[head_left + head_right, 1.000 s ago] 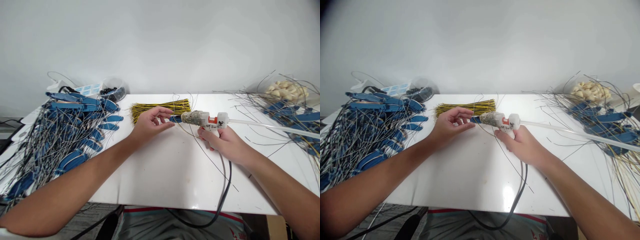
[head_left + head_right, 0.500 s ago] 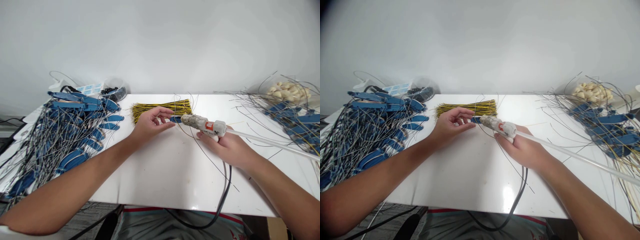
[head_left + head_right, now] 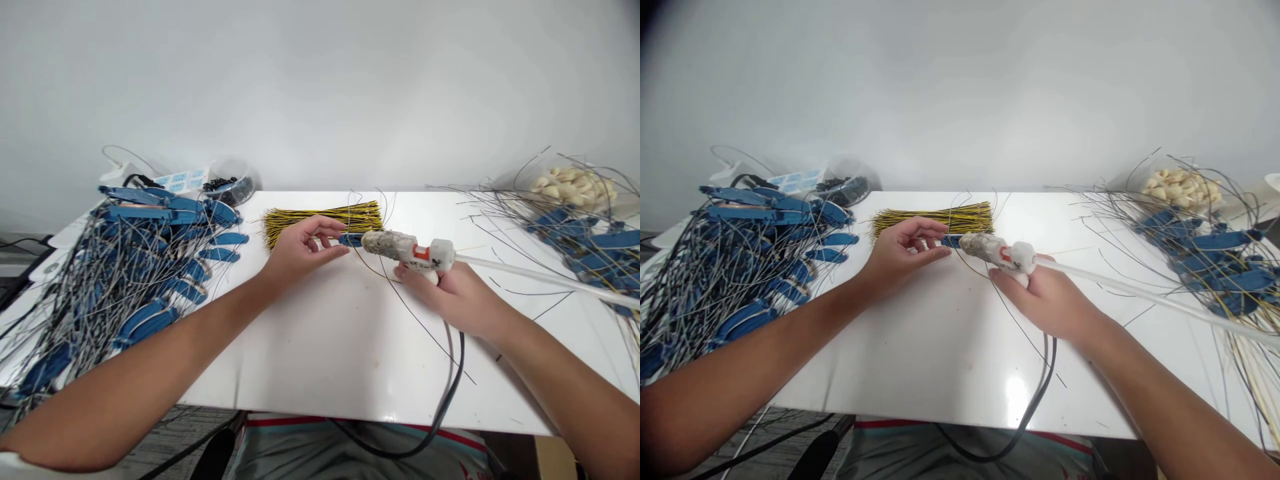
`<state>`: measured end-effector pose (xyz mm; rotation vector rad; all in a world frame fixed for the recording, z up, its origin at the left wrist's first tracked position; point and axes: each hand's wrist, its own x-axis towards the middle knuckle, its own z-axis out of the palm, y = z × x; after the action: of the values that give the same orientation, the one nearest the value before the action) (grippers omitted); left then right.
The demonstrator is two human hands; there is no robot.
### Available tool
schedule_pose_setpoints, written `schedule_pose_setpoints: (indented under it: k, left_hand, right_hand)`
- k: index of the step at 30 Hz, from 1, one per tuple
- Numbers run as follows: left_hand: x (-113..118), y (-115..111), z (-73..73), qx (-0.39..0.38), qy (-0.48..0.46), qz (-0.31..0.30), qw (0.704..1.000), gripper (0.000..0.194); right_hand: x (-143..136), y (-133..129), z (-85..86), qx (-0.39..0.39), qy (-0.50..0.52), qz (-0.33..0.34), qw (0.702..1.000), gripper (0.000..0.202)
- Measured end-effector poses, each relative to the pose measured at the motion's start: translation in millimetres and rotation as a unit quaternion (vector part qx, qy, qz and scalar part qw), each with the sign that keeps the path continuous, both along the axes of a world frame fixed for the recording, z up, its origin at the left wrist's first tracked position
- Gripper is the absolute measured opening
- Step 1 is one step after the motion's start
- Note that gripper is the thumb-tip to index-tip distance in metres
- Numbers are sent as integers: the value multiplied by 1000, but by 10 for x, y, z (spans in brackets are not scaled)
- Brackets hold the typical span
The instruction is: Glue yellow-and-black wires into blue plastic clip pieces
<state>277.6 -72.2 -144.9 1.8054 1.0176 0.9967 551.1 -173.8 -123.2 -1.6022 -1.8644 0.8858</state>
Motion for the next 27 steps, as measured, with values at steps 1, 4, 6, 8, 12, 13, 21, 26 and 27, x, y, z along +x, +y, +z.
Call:
schedule_pose_setpoints:
  k: [1, 4, 6, 8, 12, 13, 21, 26, 27]
  left_hand:
    - [1, -1, 0, -2, -4, 2, 1000, 45]
    - [3, -1, 5, -13, -14, 9, 1000, 47]
    - [4, 4, 9, -22, -19, 14, 999, 49]
    - [3, 12, 10, -27, -26, 16, 999, 49]
    - [-1, 26, 1, -34, -38, 18, 999, 50]
    - [-1, 27, -1, -35, -40, 18, 998, 50]
    - [-1, 9, 10, -32, -47, 17, 998, 47]
    - [-6, -3, 24, -27, -32, 21, 999, 46]
    - [-6, -4, 25, -26, -30, 22, 999, 47]
  right_hand:
    - [4, 1, -5, -11, 20, -10, 1000, 35]
    - [21, 23, -12, -24, 81, -51, 995, 35]
    - [32, 45, 0, -27, 112, -89, 989, 35]
    - [45, 63, 26, -36, 135, -131, 981, 36]
    - [80, 74, 100, -48, 204, -164, 964, 39]
    - [92, 71, 119, -46, 225, -158, 960, 38]
    - [124, 52, 183, -24, 258, -99, 961, 48]
    - [29, 79, 101, -103, 184, -69, 975, 53]
    - [16, 85, 81, -109, 179, -62, 976, 54]
